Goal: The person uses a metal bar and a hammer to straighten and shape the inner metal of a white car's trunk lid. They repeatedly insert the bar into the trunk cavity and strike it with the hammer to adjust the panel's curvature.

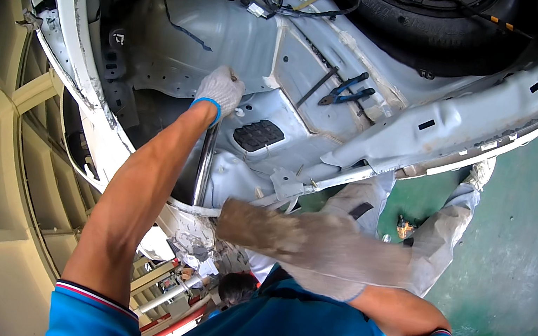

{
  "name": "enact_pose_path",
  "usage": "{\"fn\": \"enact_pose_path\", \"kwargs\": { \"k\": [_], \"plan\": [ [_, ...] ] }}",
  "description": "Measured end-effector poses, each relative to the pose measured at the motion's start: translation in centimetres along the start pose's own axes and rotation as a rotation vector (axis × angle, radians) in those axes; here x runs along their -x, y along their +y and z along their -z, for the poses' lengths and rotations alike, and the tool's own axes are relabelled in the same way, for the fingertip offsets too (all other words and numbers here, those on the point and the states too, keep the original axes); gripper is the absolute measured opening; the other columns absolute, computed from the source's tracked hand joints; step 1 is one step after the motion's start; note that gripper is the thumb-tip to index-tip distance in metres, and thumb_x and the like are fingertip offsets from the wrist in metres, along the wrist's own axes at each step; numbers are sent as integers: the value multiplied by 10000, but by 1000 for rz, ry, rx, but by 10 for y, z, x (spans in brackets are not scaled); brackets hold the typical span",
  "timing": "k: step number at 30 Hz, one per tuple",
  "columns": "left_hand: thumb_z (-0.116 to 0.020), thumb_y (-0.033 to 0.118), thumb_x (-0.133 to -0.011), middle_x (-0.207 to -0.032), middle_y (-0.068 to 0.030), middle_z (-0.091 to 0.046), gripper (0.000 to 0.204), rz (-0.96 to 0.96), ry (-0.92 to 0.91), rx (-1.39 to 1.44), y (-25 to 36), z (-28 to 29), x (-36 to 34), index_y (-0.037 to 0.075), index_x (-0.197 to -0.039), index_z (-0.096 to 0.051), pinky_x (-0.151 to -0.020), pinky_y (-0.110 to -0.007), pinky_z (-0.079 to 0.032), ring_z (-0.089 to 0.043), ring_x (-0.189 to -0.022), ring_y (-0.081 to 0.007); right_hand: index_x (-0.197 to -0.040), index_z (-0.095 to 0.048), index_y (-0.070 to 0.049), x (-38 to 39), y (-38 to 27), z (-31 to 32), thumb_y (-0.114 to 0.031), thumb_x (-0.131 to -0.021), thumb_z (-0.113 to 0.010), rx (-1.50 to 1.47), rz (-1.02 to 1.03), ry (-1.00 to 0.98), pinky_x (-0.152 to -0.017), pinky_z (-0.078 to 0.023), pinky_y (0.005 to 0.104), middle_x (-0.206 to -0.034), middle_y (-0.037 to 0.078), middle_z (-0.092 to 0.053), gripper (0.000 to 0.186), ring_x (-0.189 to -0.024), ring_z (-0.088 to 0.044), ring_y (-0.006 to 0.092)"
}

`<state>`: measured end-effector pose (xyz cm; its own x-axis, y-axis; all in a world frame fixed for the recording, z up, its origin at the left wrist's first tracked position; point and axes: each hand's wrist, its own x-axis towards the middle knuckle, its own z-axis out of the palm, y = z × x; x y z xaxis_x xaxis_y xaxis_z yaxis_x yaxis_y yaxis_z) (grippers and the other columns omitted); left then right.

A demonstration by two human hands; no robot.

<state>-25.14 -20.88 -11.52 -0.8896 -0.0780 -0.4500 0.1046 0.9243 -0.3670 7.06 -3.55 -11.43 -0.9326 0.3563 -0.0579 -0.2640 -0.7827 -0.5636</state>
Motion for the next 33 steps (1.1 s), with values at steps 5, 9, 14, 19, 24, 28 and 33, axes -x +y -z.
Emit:
{"fn": "enact_pose_path", "kwargs": {
  "k": [5, 9, 14, 19, 24, 28, 33],
  "plan": [
    [-610, 263, -934, -1058, -264, -741, 344, 12, -29, 21, 6, 4, -2, -6, -1137, -682, -870, -466, -591, -765, -925, -382, -1018, -694, -84, -8, -3, 2, -383, -901, -770, 1010, -230, -734, -506, -496, 446, -605, 90, -571, 331, -560, -642, 315],
    [-606, 249, -936, -1045, -264, -740, 352, 35, -68, 53, -4, -5, 1, -15, -1156, -679, -831, -449, -609, -776, -812, -358, -1029, -707, -86, -38, -24, 11, -379, -887, -780, 831, -156, -631, -581, -517, 445, -650, 84, -624, 333, -615, -663, 315],
    [-618, 223, -921, -1042, -253, -744, 345, -21, -18, 14, 3, 3, -2, -23, -1156, -676, -748, -433, -634, -775, -838, -366, -1033, -717, -120, -12, -12, 8, -374, -882, -767, 882, -20, -450, -614, -508, 432, -695, 66, -663, 300, -635, -665, 294],
    [-611, 236, -920, -1050, -250, -745, 357, -13, -26, 19, 0, -4, -1, -19, -1159, -684, -771, -435, -623, -767, -935, -370, -908, -622, -119, 6, 2, 0, -378, -886, -772, 1061, -344, -776, -558, -488, 448, -658, 92, -605, 300, -613, -651, 312],
    [-602, 247, -924, -1105, -272, -733, 378, 82, -140, 115, 16, 13, 9, -19, -1178, -686, -854, -456, -596, -747, -997, -405, -992, -677, -121, -18, -14, 6, -335, -854, -794, 692, -80, -444, -562, -510, 443, -686, 86, -625, 281, -623, -660, 320],
    [-602, 281, -929, -1178, -290, -717, 408, 56, -117, 66, 17, 17, 9, -14, -1199, -688, -989, -485, -541, -688, -1130, -454, -1122, -690, -125, 8, 7, -8, -318, -855, -786, 765, -18, -460, -546, -502, 428, -695, 75, -633, 343, -624, -661, 304],
    [-594, 296, -938, -1242, -295, -697, 414, 54, -120, 33, 17, 15, 13, -7, -1203, -690, -1040, -486, -514, -646, -1216, -457, -956, -664, -116, -7, -8, -4, -443, -946, -728, 978, -199, -731, -487, -455, 436, -591, 97, -543, 333, -512, -602, 310]
  ]
}}
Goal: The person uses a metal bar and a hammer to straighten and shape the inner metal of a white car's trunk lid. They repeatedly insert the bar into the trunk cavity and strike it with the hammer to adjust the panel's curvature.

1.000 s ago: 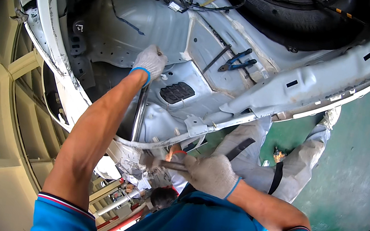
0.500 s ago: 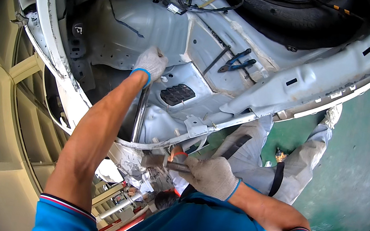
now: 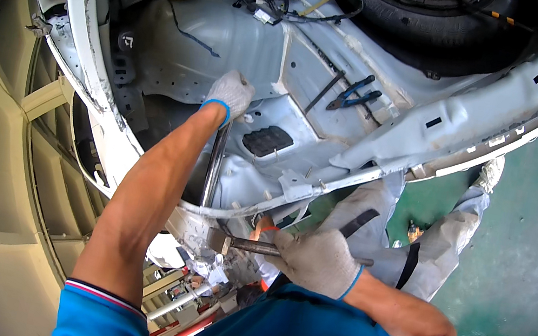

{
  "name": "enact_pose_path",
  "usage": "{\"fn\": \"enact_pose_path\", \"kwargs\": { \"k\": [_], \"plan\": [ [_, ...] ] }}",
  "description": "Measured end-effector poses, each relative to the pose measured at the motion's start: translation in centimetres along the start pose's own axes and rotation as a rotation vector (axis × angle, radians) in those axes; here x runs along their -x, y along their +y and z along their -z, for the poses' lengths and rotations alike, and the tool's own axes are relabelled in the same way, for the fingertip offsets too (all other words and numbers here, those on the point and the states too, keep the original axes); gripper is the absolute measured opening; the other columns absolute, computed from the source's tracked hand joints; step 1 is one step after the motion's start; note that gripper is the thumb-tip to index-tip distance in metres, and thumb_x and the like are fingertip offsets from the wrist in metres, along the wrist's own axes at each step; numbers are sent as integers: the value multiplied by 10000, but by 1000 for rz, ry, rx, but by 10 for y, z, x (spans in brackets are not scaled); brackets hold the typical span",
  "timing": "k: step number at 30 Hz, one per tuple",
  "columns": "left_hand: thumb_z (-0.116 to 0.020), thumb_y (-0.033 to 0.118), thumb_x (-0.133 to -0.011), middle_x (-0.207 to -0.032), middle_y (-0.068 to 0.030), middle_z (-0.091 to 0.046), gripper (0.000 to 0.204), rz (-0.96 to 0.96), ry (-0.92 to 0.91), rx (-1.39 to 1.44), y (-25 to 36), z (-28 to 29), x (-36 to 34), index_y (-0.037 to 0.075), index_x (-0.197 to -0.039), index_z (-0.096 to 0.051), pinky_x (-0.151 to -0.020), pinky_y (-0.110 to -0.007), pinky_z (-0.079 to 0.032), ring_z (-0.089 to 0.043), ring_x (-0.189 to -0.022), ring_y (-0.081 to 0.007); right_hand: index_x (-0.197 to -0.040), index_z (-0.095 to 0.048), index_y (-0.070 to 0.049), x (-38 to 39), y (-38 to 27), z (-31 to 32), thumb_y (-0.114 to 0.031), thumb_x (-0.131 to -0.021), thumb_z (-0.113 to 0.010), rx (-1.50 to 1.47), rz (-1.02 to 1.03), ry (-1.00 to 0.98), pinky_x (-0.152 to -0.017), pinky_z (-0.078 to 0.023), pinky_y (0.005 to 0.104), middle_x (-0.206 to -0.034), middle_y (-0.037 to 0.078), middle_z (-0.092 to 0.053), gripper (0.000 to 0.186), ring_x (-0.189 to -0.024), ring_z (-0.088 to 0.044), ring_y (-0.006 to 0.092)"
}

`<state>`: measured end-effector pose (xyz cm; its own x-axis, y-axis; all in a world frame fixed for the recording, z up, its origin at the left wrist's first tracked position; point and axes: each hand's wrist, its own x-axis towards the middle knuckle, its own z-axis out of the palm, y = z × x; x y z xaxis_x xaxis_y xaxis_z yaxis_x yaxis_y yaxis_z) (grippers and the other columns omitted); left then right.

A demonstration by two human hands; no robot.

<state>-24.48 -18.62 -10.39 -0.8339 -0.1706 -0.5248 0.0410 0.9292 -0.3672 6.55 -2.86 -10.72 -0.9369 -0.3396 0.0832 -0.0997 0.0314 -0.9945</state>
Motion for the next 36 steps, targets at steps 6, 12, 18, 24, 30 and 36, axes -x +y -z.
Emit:
{"fn": "enact_pose_path", "kwargs": {
  "k": [6, 12, 18, 24, 30, 36],
  "plan": [
    [-594, 259, -939, -1228, -296, -704, 382, 20, -37, -1, 5, 6, -1, -1, -1205, -684, -1033, -486, -523, -670, -1180, -451, -1013, -672, -89, -5, -10, 12, -452, -932, -744, -104, -64, 6, -499, -482, 449, -609, 105, -583, 379, -547, -636, 332],
    [-613, 194, -940, -1234, -303, -699, 359, -95, -34, -209, 0, 6, -5, -16, -1229, -648, -1016, -495, -541, -680, -1169, -456, -1000, -658, -61, -5, -10, 12, -447, -941, -734, -110, -60, 19, -513, -500, 459, -641, 121, -611, 397, -577, -655, 353],
    [-665, 172, -913, -1192, -322, -705, 402, -149, -112, -292, -1, 17, -10, -74, -1228, -615, -1004, -502, -546, -687, -1154, -465, -985, -647, -52, -14, -13, 9, -452, -941, -729, -87, -21, -1, -515, -503, 470, -636, 134, -601, 411, -579, -656, 364],
    [-628, 92, -867, -1112, -320, -740, 306, -130, -240, -105, 1, 37, -6, -55, -1101, -762, -950, -469, -586, -729, -1099, -436, -988, -644, -54, -15, -23, 10, -462, -952, -716, -32, -56, -40, -515, -499, 469, -626, 140, -592, 415, -568, -653, 368],
    [-592, 124, -893, -1072, -323, -736, 343, -226, -317, 3, 0, 46, -3, -79, -1151, -691, -931, -509, -568, -722, -1055, -472, -1018, -659, -57, -4, -27, 32, -461, -967, -694, 44, -135, -73, -547, -515, 470, -647, 155, -619, 408, -611, -676, 374],
    [-506, 143, -950, -1101, -380, -691, 336, -470, 100, 142, 43, 55, 25, -31, -1234, -553, -966, -603, -512, -667, -1082, -555, -981, -695, -69, 47, -28, 70, -421, -948, -753, -119, -337, 134, -614, -511, 426, -760, 174, -664, 358, -696, -683, 351]
  ]
}}
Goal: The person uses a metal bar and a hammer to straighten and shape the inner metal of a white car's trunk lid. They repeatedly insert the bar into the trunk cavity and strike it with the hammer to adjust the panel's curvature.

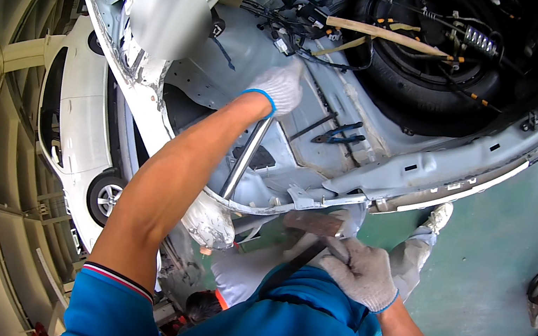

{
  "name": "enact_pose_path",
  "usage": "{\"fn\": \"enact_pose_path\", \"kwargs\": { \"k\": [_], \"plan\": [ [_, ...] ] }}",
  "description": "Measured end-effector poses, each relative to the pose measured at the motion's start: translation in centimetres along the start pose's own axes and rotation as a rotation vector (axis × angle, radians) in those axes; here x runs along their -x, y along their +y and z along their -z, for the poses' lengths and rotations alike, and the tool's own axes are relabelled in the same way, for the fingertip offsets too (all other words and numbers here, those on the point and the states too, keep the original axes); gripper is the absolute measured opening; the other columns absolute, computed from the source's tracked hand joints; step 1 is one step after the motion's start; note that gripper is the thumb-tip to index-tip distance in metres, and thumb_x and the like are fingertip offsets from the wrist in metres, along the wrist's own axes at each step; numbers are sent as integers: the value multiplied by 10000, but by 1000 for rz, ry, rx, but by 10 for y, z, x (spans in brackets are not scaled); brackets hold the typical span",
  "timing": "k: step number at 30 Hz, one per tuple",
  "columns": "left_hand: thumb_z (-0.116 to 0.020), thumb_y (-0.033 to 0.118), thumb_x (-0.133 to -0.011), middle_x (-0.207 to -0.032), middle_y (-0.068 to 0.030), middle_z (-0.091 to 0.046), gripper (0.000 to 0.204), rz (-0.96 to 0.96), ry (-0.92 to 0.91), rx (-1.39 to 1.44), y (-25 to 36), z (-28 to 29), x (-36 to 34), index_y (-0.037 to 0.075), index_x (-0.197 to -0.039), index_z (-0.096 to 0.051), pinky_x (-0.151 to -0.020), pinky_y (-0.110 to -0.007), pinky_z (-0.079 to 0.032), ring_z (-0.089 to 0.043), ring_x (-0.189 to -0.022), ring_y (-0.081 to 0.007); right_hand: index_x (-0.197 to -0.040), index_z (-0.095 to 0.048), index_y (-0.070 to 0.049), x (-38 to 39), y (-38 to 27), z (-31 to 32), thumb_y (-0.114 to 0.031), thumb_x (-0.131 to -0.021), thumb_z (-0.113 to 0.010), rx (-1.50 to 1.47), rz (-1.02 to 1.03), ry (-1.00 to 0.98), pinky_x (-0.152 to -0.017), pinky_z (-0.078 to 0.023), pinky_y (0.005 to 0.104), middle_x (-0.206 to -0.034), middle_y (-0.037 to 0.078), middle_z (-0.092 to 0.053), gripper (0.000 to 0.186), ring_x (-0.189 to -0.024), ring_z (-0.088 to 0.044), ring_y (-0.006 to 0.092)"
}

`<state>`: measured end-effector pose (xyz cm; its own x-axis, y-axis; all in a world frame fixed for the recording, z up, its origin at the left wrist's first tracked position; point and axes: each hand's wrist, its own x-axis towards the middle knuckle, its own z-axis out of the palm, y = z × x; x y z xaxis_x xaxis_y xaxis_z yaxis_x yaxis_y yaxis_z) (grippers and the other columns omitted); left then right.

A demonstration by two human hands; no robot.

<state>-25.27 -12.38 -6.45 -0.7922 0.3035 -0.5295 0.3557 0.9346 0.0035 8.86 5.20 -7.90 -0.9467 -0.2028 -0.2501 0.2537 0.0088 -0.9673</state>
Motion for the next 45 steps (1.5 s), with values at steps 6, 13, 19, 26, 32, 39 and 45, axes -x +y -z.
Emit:
{"fn": "enact_pose_path", "kwargs": {
  "k": [6, 13, 19, 26, 32, 39, 45],
  "plan": [
    [-510, 90, -961, -941, -232, -658, 171, -455, 374, -276, 153, 45, 58, 45, -1111, -579, -690, -471, -598, -744, -849, -373, -960, -681, -18, 58, 6, 53, -220, -977, -735, -293, -349, 328, -587, -470, 312, -733, -6, -612, 210, -660, -554, 105],
    [-648, 85, -875, -919, -106, -590, 428, -1064, 706, 54, 274, 80, 181, 74, -1300, -595, -558, -427, -517, -641, -682, -296, -1022, -669, -35, 131, -11, 159, -324, -984, -764, -342, -515, 510, -557, -485, 268, -742, -7, -619, 306, -612, -567, 78],
    [-638, 94, -939, -957, -90, -644, 327, -1145, 543, 261, 305, -5, 203, 93, -1266, -651, -653, -434, -559, -679, -817, -294, -1047, -671, -50, 184, -24, 222, -327, -985, -754, -344, -345, 457, -549, -454, 250, -751, -24, -592, 296, -616, -537, 65],
    [-679, 84, -934, -941, -109, -657, 269, -1166, 539, 297, 335, -23, 262, 122, -1199, -659, -660, -451, -546, -672, -811, -334, -1113, -736, -54, 182, -41, 217, -302, -975, -765, -350, -317, 365, -640, -492, 240, -801, -40, -633, 285, -707, -566, 60],
    [-646, 97, -956, -964, -119, -677, 243, -1240, 450, 342, 327, -37, 269, 88, -1198, -660, -688, -450, -558, -683, -837, -329, -1203, -757, -44, 140, -7, 178, -366, -988, -762, -235, -314, 358, -730, -530, 261, -932, -30, -712, 387, -836, -622, 60],
    [-701, 138, -844, -916, -100, -639, 356, -1374, 631, 326, 271, -34, 266, 84, -1194, -666, -712, -430, -563, -681, -810, -294, -1287, -738, -40, 98, -100, 146, -499, -998, -710, -79, -322, 150, -887, -557, 319, -1052, 62, -763, 543, -957, -670, 126],
    [-632, 272, -887, -865, -12, -603, 134, -1422, 757, 278, 266, -22, 295, 141, -911, -619, -757, -349, -484, -633, -876, -197, -1266, -683, 13, 86, -66, 133, -185, -1016, -712, -493, -500, 211, -686, -565, 323, -956, 52, -717, 320, -778, -660, 134]
  ]
}}
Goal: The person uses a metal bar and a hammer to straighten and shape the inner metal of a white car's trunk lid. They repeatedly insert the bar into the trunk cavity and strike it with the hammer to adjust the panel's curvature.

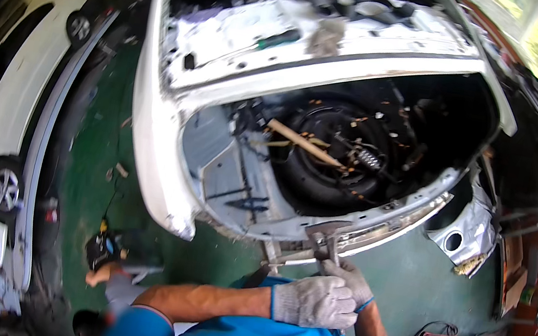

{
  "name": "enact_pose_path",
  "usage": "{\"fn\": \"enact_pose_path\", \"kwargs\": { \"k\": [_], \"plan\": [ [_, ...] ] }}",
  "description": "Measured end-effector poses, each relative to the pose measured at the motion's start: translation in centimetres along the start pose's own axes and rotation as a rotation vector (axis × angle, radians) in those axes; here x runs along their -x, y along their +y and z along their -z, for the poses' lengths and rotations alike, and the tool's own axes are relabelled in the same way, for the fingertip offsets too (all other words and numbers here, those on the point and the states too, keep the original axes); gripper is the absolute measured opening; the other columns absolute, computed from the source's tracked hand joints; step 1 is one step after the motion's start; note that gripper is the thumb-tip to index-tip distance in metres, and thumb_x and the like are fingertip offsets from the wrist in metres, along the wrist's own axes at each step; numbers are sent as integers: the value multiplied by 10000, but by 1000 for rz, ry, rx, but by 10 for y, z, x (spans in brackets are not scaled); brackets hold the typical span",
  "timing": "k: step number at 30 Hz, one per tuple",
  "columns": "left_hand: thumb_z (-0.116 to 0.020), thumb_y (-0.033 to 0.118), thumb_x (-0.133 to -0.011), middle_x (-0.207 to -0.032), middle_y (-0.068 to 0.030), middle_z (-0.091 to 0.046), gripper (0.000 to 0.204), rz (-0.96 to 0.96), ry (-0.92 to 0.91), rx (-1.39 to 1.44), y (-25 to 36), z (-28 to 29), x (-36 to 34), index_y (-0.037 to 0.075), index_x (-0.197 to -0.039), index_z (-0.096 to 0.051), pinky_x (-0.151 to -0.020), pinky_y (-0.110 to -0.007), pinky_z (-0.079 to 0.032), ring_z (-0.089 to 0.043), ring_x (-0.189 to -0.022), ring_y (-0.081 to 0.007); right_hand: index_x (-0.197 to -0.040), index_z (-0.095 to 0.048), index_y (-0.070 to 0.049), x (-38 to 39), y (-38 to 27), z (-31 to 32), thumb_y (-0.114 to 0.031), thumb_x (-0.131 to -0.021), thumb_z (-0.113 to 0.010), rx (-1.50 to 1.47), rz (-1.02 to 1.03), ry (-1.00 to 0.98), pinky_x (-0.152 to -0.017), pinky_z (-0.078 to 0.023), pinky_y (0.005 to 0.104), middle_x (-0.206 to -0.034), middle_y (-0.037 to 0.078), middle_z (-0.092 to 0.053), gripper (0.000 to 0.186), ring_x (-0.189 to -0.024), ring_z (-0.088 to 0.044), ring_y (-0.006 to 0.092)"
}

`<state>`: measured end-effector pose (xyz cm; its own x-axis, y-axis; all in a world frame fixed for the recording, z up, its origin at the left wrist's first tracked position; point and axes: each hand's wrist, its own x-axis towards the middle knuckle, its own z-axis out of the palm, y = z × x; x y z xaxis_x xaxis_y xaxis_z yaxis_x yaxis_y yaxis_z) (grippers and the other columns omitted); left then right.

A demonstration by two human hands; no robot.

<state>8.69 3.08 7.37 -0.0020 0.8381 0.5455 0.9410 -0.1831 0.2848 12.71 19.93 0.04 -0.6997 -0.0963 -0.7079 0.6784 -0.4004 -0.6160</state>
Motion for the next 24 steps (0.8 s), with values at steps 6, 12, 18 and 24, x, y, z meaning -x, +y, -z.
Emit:
{"fn": "enact_pose_path", "kwargs": {
  "k": [6, 12, 18, 24],
  "plan": [
    [-589, 237, -965, -1008, -62, -614, 265, 240, 131, -138, 20, 31, 64, 122, -1198, -641, -958, -405, -502, -641, -999, -231, -1271, -680, 22, -10, 0, -50, -131, -971, -701, 320, 44, -169, -772, -617, 333, -1028, 108, -759, 338, -858, -741, 189],
    [-819, 229, -858, -1208, -107, -636, 483, 715, 445, -140, 45, 84, 147, 67, -1283, -656, -996, -469, -537, -654, -1110, -284, -1131, -702, 23, 6, 9, -74, -89, -844, -799, 175, -103, -176, -795, -583, 307, -987, 108, -720, 323, -840, -696, 179],
    [-729, 74, -926, -1116, -151, -659, 318, 1415, 881, -392, 58, 125, 228, -17, -1224, -668, -851, -394, -568, -688, -955, -269, -1094, -706, 15, 20, 4, -82, -87, -814, -823, 229, -57, -122, -826, -564, 300, -974, 90, -703, 320, -850, -670, 179],
    [-663, 161, -1032, -1279, -152, -643, 432, 1513, 1114, -147, 31, 142, 243, -73, -1379, -555, -1049, -341, -490, -627, -1158, -209, -1083, -716, -4, 8, -5, -80, -87, -824, -815, 265, -39, -190, -858, -555, 295, -995, 72, -704, 290, -887, -661, 151]
  ]
}}
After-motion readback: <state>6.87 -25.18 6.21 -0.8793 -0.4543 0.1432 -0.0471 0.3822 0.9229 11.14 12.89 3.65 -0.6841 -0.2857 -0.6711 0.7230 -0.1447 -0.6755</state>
